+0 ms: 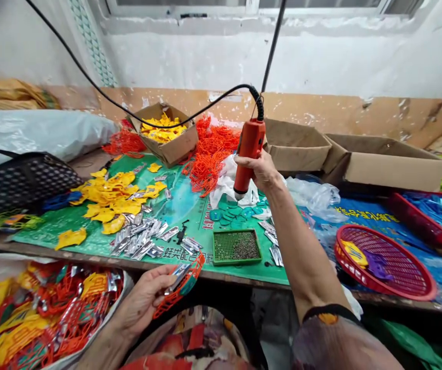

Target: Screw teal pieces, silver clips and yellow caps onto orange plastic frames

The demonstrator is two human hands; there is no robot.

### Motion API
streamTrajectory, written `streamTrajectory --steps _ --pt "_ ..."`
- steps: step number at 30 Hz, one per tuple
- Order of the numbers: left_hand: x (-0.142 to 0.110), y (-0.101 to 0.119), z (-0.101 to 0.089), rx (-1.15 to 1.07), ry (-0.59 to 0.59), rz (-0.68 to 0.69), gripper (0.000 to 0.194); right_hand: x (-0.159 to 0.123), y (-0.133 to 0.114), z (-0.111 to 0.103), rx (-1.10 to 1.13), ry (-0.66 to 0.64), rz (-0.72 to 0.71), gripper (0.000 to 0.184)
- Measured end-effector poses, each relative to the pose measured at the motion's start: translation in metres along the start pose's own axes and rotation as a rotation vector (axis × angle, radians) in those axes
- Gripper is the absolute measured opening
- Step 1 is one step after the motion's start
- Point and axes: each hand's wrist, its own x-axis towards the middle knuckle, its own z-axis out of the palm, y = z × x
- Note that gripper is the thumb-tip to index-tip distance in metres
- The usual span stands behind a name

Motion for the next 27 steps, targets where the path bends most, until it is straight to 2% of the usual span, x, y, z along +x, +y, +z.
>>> streamTrajectory --steps 2,5,13,19,27 --pt "0.004 0.001 -0.002 0.004 -0.002 -0.004 0.024 -0.008 -0.002 0.008 -0.010 0.002 0.026 0.037" --pt "0.010 0.001 -0.002 -0.005 -0.002 -0.010 0.023 -0.028 0.000 0.016 -0.040 0.071 0.036 0.039" --pt "0.021 0.003 0.002 0.024 0.009 -0.031 0.026 -0.094 0.037 0.026 -0.031 0.156 0.071 0.033" --pt "0.026 0.002 0.002 0.058 0.070 0.049 0.028 -0.105 0.055 0.037 0.056 0.194 0.038 0.033" --pt "0.024 0.009 0.010 0.067 0.066 0.016 0.025 -0.108 0.069 0.040 0.029 0.211 0.047 0.031"
